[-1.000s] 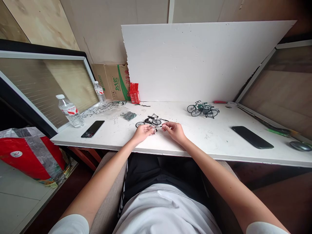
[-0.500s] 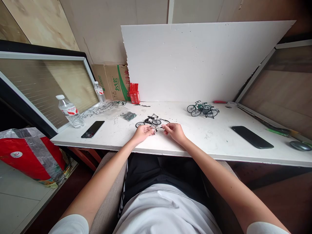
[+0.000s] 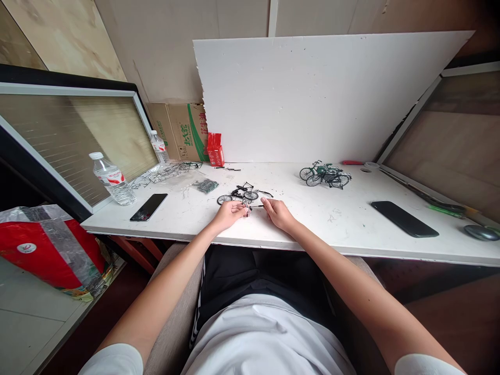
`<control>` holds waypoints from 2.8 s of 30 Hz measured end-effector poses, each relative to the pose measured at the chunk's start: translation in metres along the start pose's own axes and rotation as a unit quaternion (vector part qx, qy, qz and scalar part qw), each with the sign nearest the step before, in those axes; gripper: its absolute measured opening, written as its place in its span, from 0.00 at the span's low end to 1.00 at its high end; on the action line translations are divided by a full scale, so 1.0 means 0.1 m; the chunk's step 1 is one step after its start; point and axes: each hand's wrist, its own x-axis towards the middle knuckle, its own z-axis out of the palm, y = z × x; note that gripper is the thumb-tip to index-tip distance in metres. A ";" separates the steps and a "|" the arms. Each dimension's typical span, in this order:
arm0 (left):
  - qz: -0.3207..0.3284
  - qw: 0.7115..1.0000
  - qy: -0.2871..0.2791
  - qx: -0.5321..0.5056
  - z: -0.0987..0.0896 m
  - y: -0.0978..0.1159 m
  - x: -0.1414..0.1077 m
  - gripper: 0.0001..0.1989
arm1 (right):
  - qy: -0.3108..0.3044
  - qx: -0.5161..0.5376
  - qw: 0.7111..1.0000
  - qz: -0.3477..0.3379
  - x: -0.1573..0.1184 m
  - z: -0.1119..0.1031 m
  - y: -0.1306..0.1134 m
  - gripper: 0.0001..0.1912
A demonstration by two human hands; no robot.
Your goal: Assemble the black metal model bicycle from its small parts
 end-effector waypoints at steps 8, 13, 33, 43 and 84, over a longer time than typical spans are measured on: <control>-0.032 0.998 0.049 -0.035 0.00 0.00 0.02 0.29 | -0.046 -0.046 0.996 -0.058 -0.03 0.03 0.04 0.15; -0.036 0.997 0.046 -0.046 -0.02 0.03 0.01 0.29 | -0.052 -0.012 0.995 -0.084 -0.01 0.02 0.07 0.18; -0.015 0.999 0.043 -0.010 0.02 0.12 -0.03 0.27 | -0.039 0.028 0.997 -0.055 -0.03 0.00 -0.01 0.26; -0.026 0.996 0.074 -0.041 0.00 0.09 -0.01 0.28 | 0.014 -0.003 0.996 -0.089 0.02 0.02 0.00 0.18; -0.067 0.991 0.073 -0.092 0.00 0.14 -0.03 0.32 | 0.099 0.028 0.983 -0.149 -0.01 0.09 0.05 0.12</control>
